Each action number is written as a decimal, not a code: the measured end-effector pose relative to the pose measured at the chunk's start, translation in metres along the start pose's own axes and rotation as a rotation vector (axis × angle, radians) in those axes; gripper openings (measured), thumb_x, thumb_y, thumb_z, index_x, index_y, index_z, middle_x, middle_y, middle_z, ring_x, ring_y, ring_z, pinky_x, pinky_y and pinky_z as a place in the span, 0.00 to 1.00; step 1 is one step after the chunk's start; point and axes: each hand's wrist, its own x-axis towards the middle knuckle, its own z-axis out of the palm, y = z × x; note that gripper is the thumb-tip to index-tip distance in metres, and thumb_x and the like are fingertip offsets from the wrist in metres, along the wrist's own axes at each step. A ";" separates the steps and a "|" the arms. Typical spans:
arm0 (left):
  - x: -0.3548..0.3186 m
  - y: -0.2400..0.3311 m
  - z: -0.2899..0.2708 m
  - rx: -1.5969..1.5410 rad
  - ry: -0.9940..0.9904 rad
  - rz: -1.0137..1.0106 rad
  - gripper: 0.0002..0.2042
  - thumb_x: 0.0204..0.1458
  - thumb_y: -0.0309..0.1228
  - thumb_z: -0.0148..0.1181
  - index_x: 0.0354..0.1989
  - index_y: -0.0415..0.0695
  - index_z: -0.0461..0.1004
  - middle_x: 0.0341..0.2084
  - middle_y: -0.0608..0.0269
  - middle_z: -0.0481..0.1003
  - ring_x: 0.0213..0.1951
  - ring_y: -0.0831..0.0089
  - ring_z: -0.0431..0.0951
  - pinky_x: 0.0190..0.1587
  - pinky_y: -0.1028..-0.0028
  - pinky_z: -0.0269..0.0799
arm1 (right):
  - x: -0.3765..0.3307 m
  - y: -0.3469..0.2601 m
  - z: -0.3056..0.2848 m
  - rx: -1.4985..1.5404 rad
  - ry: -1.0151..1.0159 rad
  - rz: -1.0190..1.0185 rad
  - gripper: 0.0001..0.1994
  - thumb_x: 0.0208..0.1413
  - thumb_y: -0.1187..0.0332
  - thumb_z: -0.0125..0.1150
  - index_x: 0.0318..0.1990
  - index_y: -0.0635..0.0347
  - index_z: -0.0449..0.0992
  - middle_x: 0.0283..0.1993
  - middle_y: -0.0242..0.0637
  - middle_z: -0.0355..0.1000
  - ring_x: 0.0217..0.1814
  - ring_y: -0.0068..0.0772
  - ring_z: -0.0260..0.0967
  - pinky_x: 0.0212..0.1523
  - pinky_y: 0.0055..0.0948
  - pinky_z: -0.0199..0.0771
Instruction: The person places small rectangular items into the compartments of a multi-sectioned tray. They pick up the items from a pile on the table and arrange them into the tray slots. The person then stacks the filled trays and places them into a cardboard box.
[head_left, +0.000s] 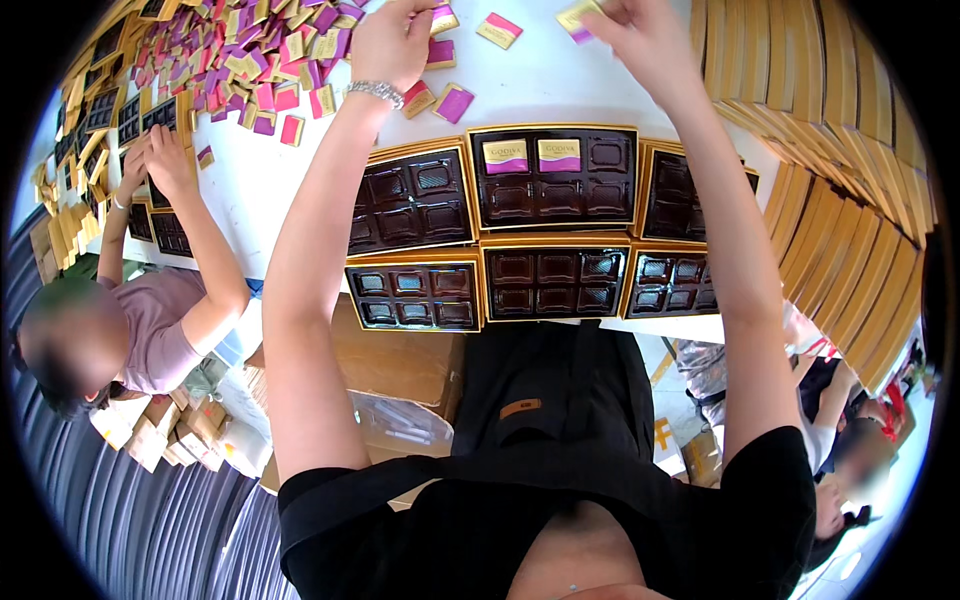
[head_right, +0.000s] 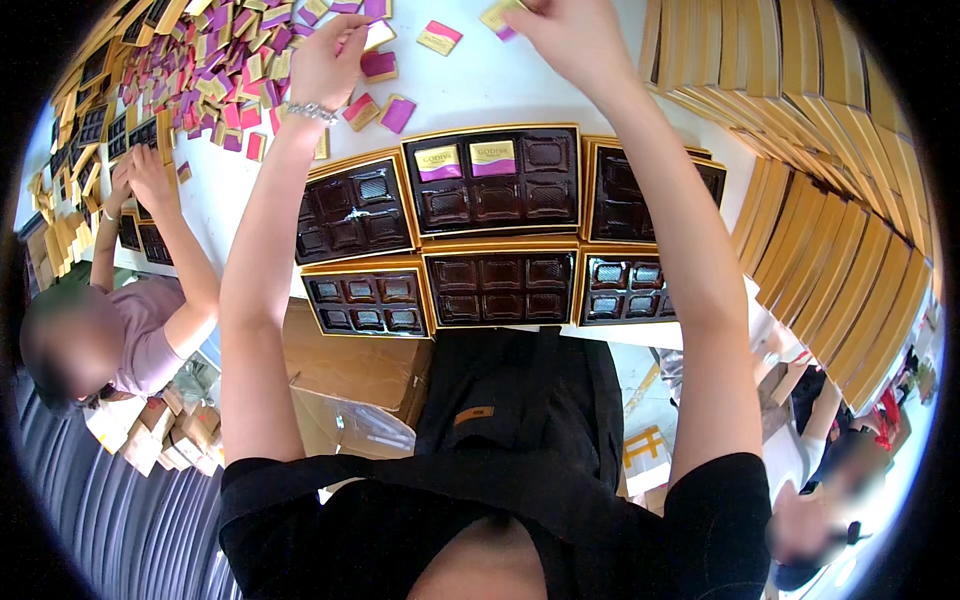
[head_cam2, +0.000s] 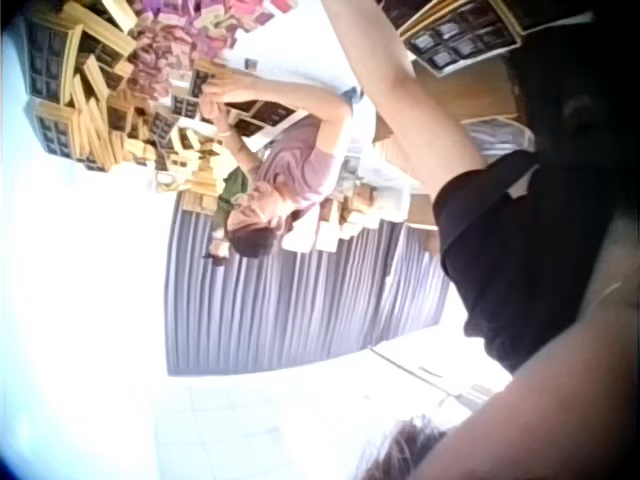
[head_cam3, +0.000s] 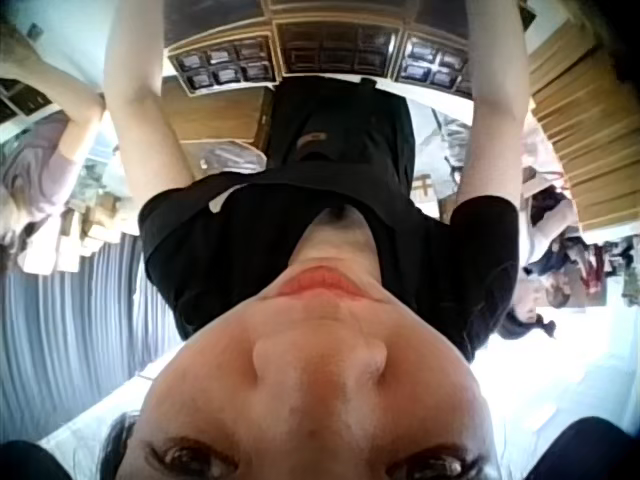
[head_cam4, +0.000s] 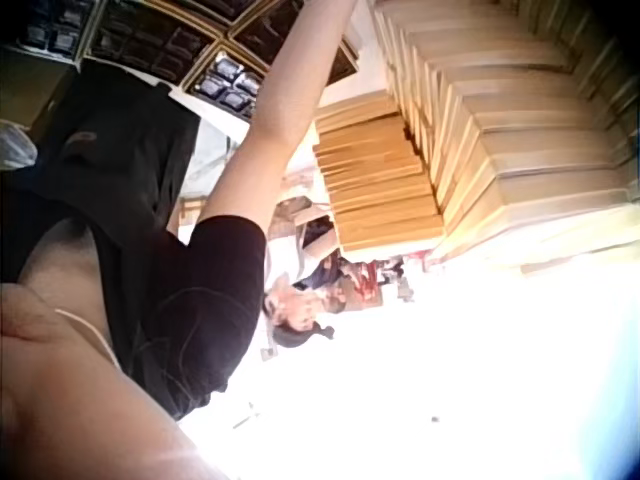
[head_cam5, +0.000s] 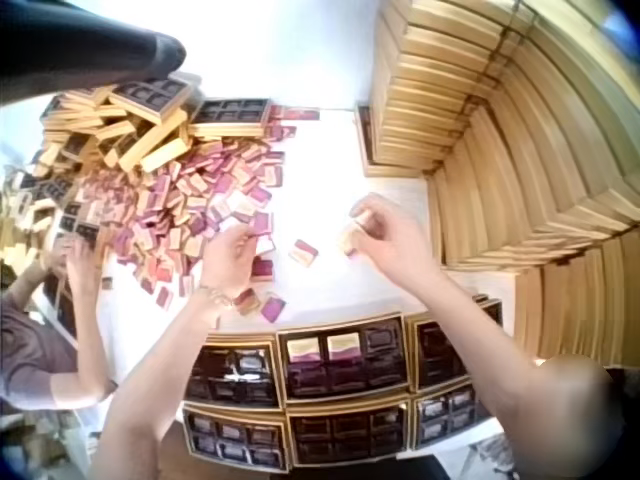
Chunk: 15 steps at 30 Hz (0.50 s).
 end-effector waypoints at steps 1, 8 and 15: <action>-0.010 -0.001 0.002 -0.083 -0.009 0.011 0.14 0.59 0.37 0.56 0.49 0.44 0.77 0.37 0.60 0.82 0.38 0.71 0.82 0.41 0.72 0.74 | -0.030 -0.007 -0.009 -0.022 -0.010 0.003 0.15 0.57 0.68 0.63 0.52 0.57 0.77 0.34 0.31 0.75 0.35 0.18 0.70 0.38 0.18 0.69; -0.073 0.137 0.000 -0.744 -0.437 -0.258 0.28 0.56 0.20 0.57 0.66 0.43 0.58 0.36 0.62 0.76 0.37 0.68 0.83 0.42 0.73 0.82 | -0.144 -0.032 0.002 -0.087 0.186 0.235 0.05 0.53 0.73 0.64 0.36 0.62 0.75 0.29 0.31 0.76 0.32 0.20 0.72 0.37 0.21 0.71; -0.122 0.131 -0.017 -0.881 0.021 -0.254 0.11 0.54 0.18 0.60 0.46 0.34 0.74 0.31 0.65 0.78 0.33 0.79 0.80 0.35 0.82 0.76 | -0.141 -0.029 0.028 -0.609 0.266 -0.241 0.09 0.47 0.76 0.65 0.38 0.58 0.78 0.49 0.39 0.73 0.50 0.40 0.70 0.50 0.37 0.70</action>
